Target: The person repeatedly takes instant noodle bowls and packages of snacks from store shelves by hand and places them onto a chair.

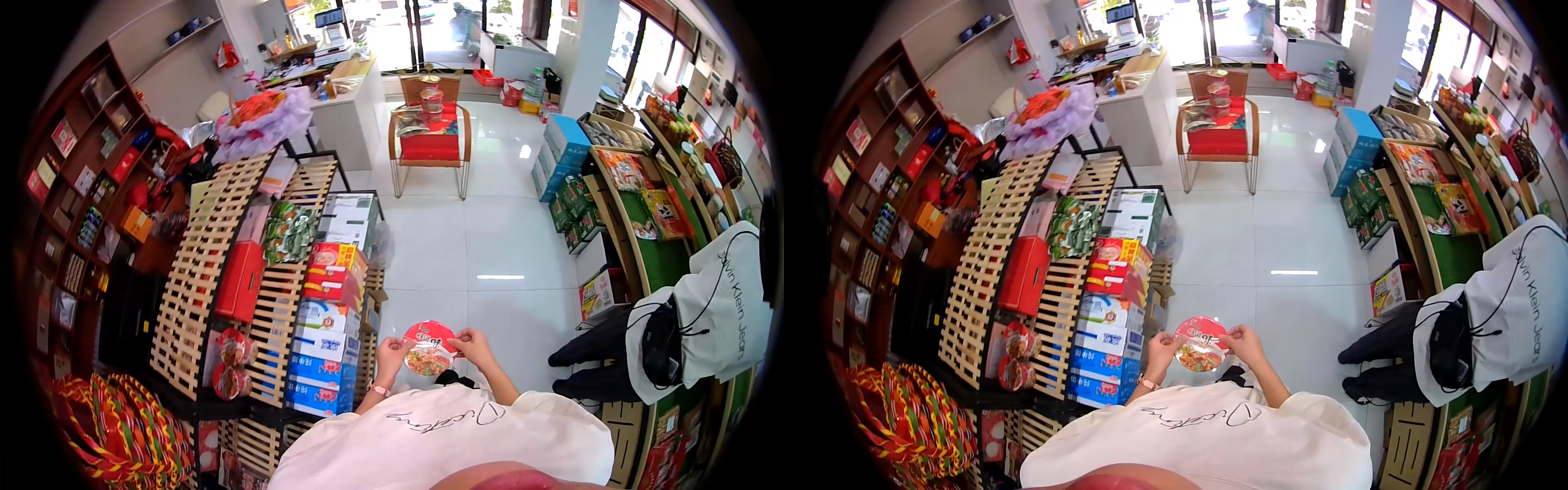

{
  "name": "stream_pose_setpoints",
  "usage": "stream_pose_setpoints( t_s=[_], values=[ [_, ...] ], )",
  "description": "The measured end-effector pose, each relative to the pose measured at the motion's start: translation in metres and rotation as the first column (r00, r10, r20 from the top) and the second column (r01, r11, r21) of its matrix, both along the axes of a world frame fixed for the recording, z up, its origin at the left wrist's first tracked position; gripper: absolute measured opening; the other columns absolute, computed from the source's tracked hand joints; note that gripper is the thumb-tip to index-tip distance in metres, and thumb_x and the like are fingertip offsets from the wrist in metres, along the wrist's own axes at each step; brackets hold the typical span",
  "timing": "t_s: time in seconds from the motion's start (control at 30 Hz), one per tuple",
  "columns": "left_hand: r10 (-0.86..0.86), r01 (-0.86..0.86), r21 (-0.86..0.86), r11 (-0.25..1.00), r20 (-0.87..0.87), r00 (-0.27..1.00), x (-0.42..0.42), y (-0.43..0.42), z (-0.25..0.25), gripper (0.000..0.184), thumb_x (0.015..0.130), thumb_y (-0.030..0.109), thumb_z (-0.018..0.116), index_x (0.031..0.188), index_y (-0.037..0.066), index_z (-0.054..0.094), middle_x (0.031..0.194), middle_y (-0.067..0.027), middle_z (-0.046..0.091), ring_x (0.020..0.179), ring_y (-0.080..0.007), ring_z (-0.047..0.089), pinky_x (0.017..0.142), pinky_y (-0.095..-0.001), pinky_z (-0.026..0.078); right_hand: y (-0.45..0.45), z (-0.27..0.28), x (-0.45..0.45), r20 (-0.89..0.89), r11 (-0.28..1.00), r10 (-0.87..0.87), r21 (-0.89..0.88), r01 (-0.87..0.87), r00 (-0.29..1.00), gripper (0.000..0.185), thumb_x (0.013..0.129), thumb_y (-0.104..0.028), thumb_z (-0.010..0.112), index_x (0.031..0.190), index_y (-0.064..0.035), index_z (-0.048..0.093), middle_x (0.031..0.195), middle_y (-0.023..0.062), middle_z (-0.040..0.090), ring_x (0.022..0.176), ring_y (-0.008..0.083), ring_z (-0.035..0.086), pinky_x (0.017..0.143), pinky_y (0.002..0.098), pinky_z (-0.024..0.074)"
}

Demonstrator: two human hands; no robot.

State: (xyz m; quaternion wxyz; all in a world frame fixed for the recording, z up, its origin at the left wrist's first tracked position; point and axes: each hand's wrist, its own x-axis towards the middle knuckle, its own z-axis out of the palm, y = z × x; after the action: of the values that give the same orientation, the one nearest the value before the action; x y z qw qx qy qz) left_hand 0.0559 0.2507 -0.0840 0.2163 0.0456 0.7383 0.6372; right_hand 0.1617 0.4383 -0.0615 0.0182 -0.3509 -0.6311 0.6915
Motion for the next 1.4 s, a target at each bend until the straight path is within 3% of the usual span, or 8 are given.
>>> stream_pose_setpoints(
  t_s=[0.13, 0.27, 0.5, 0.57, 0.7, 0.83, 1.07, 1.4],
  values=[
    [-0.092, 0.092, -0.064, 0.994, -0.004, 0.996, -0.015, 0.063, 0.018, 0.029, 0.068, 0.019, 0.074, 0.078, 0.000, 0.054, 0.069, -0.0025, 0.058, 0.059, -0.0059, 0.051, 0.052, -0.0179, 0.040, 0.058, -0.011, 0.001, -0.076, 0.969, -0.132, -0.220, 0.113, 0.988, 0.022, 0.073, -0.009, 0.065, 0.088, 0.0006, 0.052, 0.076, 0.0071, 0.060, 0.066, 0.0137, 0.060, 0.055, 0.0244, 0.0512],
    [-0.238, 0.213, 0.136, 0.968, 0.207, 0.949, -0.035, 0.114, 0.014, 0.029, 0.070, 0.017, 0.071, 0.084, -0.003, 0.055, 0.073, -0.0047, 0.060, 0.062, -0.0081, 0.055, 0.054, -0.0193, 0.045, 0.107, -0.010, 0.004, -0.038, 0.946, -0.224, -0.247, 0.208, 0.974, 0.021, 0.073, -0.006, 0.065, 0.089, 0.0017, 0.053, 0.079, 0.0091, 0.061, 0.070, 0.0153, 0.060, 0.060, 0.0240, 0.0515],
    [-0.353, 0.360, -0.108, 0.927, 0.075, 0.932, -0.067, 0.161, -0.001, 0.028, 0.068, 0.015, 0.072, 0.083, -0.004, 0.056, 0.070, -0.0062, 0.061, 0.063, -0.0094, 0.057, 0.056, -0.0200, 0.046, 0.137, -0.035, -0.002, 0.104, 0.881, -0.227, -0.402, 0.250, 0.968, 0.023, 0.071, -0.007, 0.068, 0.089, 0.0000, 0.055, 0.084, 0.0072, 0.059, 0.077, 0.0146, 0.059, 0.066, 0.0243, 0.0508],
    [-0.375, 0.379, -0.124, 0.917, 0.052, 0.925, -0.081, 0.171, -0.015, 0.027, 0.069, 0.014, 0.071, 0.083, -0.003, 0.056, 0.071, -0.0055, 0.060, 0.062, -0.0094, 0.057, 0.055, -0.0196, 0.046, 0.151, -0.046, -0.018, 0.113, 0.874, -0.264, -0.393, 0.287, 0.958, 0.024, 0.071, -0.007, 0.068, 0.089, -0.0006, 0.054, 0.084, 0.0073, 0.059, 0.077, 0.0150, 0.059, 0.066, 0.0256, 0.0507],
    [-0.376, 0.383, 0.023, 0.924, 0.245, 0.894, -0.119, 0.196, -0.021, 0.021, 0.073, 0.010, 0.068, 0.085, -0.001, 0.054, 0.074, -0.0046, 0.060, 0.063, -0.0085, 0.057, 0.056, -0.0190, 0.047, 0.178, -0.044, -0.056, 0.149, 0.863, -0.282, -0.393, 0.318, 0.948, 0.027, 0.070, -0.008, 0.069, 0.090, -0.0014, 0.052, 0.084, 0.0072, 0.059, 0.078, 0.0156, 0.059, 0.067, 0.0275, 0.0503],
    [-0.369, 0.360, 0.085, 0.929, 0.280, 0.886, -0.178, 0.233, 0.013, 0.016, 0.075, 0.008, 0.066, 0.083, 0.000, 0.055, 0.073, -0.0027, 0.060, 0.062, -0.0067, 0.055, 0.054, -0.0176, 0.045, 0.213, -0.038, -0.119, 0.094, 0.896, -0.272, -0.337, 0.288, 0.958, 0.026, 0.071, -0.009, 0.068, 0.090, -0.0003, 0.052, 0.084, 0.0084, 0.059, 0.076, 0.0158, 0.059, 0.066, 0.0262, 0.0514],
    [-0.329, 0.294, 0.204, 0.934, 0.167, 0.930, -0.308, 0.296, 0.017, 0.015, 0.075, 0.007, 0.065, 0.084, 0.001, 0.054, 0.069, 0.0001, 0.057, 0.060, -0.0041, 0.050, 0.051, -0.0171, 0.040, 0.284, -0.005, -0.253, -0.009, 0.935, -0.206, -0.297, 0.194, 0.978, 0.020, 0.071, -0.011, 0.068, 0.082, -0.0022, 0.054, 0.079, 0.0065, 0.059, 0.070, 0.0138, 0.059, 0.063, 0.0234, 0.0507],
    [-0.299, 0.272, 0.140, 0.952, 0.235, 0.925, -0.430, 0.353, 0.018, 0.017, 0.075, 0.012, 0.066, 0.083, 0.002, 0.055, 0.073, -0.0004, 0.058, 0.065, -0.0056, 0.053, 0.058, -0.0181, 0.043, 0.334, -0.001, -0.369, -0.012, 0.913, -0.250, -0.337, 0.232, 0.968, 0.020, 0.071, -0.011, 0.069, 0.082, -0.0028, 0.055, 0.077, 0.0054, 0.059, 0.069, 0.0134, 0.059, 0.062, 0.0239, 0.0503]
  ],
)
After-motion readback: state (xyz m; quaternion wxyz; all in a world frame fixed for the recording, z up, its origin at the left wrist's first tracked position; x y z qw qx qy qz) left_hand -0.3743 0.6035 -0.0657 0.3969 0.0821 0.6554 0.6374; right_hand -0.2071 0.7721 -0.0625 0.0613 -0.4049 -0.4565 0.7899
